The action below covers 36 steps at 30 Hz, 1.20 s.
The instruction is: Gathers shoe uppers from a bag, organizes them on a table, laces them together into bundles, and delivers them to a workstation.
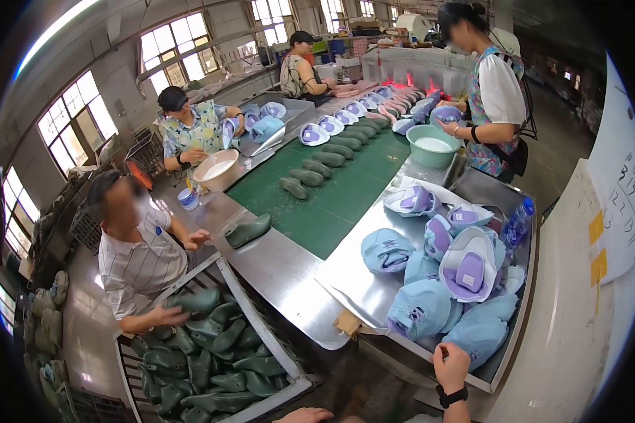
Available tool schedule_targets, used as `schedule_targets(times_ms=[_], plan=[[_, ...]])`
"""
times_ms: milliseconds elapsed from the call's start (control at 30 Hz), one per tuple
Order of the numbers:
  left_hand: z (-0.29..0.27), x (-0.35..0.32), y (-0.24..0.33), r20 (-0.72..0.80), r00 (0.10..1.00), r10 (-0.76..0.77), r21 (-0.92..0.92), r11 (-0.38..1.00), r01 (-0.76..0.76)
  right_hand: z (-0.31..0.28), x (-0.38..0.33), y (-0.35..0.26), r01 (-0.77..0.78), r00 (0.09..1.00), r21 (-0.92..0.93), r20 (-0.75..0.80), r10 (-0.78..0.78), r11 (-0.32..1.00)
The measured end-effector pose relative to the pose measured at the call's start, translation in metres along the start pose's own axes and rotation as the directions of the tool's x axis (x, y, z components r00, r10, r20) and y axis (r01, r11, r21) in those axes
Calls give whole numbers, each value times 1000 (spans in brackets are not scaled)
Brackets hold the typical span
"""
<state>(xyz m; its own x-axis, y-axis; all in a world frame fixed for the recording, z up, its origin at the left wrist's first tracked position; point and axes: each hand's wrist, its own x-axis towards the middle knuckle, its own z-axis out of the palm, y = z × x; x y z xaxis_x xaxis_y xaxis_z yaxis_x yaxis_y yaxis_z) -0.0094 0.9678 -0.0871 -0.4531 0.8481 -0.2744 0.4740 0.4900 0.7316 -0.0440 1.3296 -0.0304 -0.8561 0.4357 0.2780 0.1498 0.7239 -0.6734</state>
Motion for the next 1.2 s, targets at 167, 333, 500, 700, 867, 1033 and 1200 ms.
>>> schedule_targets(times_ms=[167,333,500,700,867,1033,1200], plan=[[8,-15,-1,71,997,32,45,998,-36,3,-2,6,-12,1000,-66,-26,10,998],[33,-43,-16,75,975,209,106,971,-217,-6,-34,-9,190,951,-8,-248,-186,982],[67,-99,-4,120,963,243,31,968,-248,-10,-189,-29,189,982,-209,22,-189,959],[113,-176,-1,291,919,266,-36,963,-267,-50,-397,-12,-36,842,-666,382,382,745],[144,-204,-15,273,912,307,-2,948,-319,-128,-462,-53,-314,939,-574,-68,338,756],[203,-210,-14,452,816,361,115,883,-455,-119,-559,-87,-481,854,-418,-25,520,771],[228,-206,92,502,470,726,-184,621,-762,-167,-698,-149,-622,747,-287,63,662,729]])
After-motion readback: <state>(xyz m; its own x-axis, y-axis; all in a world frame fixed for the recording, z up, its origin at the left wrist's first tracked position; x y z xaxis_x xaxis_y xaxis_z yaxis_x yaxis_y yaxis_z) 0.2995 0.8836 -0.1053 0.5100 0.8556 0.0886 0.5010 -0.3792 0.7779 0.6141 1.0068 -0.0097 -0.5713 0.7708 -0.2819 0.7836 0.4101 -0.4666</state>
